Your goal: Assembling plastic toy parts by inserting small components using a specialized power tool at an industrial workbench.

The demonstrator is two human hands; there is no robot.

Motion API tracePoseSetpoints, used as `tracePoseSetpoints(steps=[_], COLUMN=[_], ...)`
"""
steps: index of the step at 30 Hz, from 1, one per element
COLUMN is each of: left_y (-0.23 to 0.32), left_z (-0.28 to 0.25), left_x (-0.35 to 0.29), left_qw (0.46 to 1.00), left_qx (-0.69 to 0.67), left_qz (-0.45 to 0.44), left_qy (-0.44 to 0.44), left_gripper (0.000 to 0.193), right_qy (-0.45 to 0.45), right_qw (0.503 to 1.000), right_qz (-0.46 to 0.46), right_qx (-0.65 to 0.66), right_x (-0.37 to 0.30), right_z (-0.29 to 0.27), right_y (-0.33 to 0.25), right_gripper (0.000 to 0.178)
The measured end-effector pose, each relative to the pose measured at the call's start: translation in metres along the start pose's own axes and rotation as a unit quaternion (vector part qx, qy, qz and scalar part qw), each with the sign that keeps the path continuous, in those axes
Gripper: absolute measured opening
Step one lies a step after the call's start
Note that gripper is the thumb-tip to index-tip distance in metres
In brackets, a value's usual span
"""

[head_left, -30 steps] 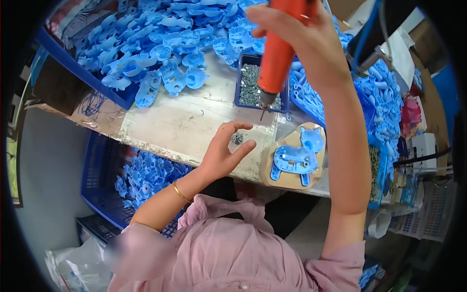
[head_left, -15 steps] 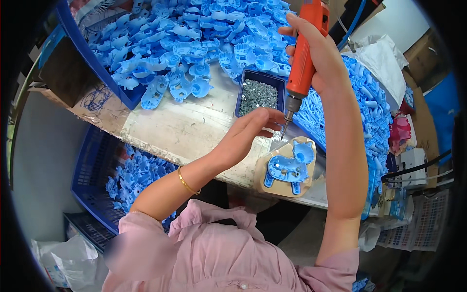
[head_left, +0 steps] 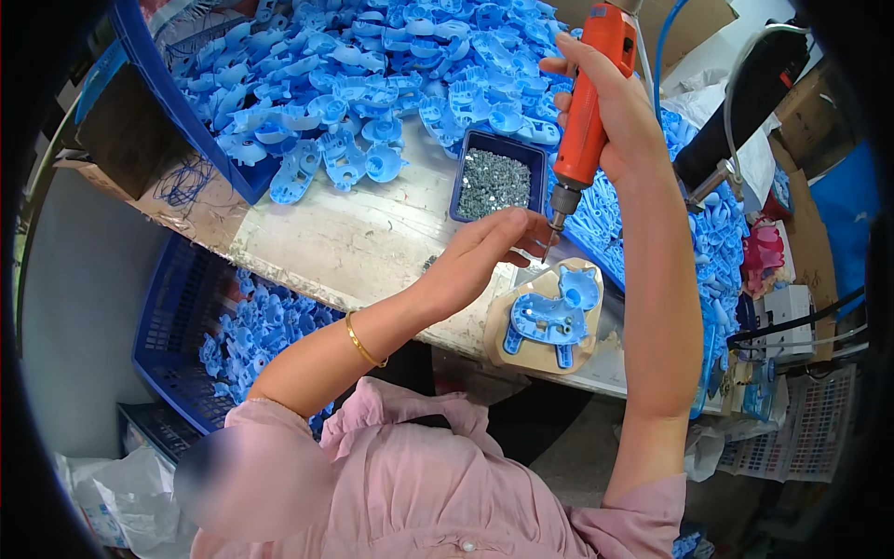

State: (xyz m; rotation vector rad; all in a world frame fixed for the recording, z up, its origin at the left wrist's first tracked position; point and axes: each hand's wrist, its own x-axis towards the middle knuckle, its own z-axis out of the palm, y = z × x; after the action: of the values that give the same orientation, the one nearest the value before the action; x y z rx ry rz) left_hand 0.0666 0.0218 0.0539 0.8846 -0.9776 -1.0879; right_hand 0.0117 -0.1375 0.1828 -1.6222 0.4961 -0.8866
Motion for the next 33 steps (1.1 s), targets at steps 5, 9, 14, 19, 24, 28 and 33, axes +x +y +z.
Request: tracePoseSetpoints(steps=[5, 9, 14, 19, 24, 28, 33], left_y=[-0.011, -0.026, -0.037, -0.043, -0.053, -0.068, -0.078], left_z=[-0.004, -0.012, -0.022, -0.027, -0.026, -0.021, -0.005], left_x=[0.002, -0.005, -0.010, -0.012, -0.014, -0.022, -0.035], left_qw=[1.000, 0.998, 0.993, 0.981, 0.982, 0.973, 0.915], left_qx=[0.017, 0.051, 0.069, 0.116, 0.126, 0.191, 0.383], left_qz=[-0.004, 0.002, -0.024, -0.018, -0.019, -0.004, 0.116], left_qy=[0.007, 0.044, 0.090, 0.152, 0.141, 0.128, 0.059], left_gripper=[0.049, 0.046, 0.043, 0.039, 0.038, 0.027, 0.015], right_qy=[-0.020, -0.018, -0.040, 0.004, 0.006, -0.016, -0.003], right_qw=[1.000, 1.000, 0.998, 0.999, 0.999, 0.995, 0.998], right_qz=[0.010, -0.003, -0.054, -0.030, -0.033, -0.017, -0.011], right_qx=[-0.002, -0.004, 0.019, -0.026, 0.034, 0.092, 0.064], right_x=[-0.009, -0.032, -0.056, -0.064, -0.070, -0.091, -0.116], right_z=[-0.003, 0.001, 0.007, 0.007, 0.003, -0.009, -0.028], right_y=[0.005, 0.014, 0.048, 0.052, 0.057, 0.063, 0.074], right_gripper=[0.055, 0.054, 0.042, 0.044, 0.047, 0.065, 0.067])
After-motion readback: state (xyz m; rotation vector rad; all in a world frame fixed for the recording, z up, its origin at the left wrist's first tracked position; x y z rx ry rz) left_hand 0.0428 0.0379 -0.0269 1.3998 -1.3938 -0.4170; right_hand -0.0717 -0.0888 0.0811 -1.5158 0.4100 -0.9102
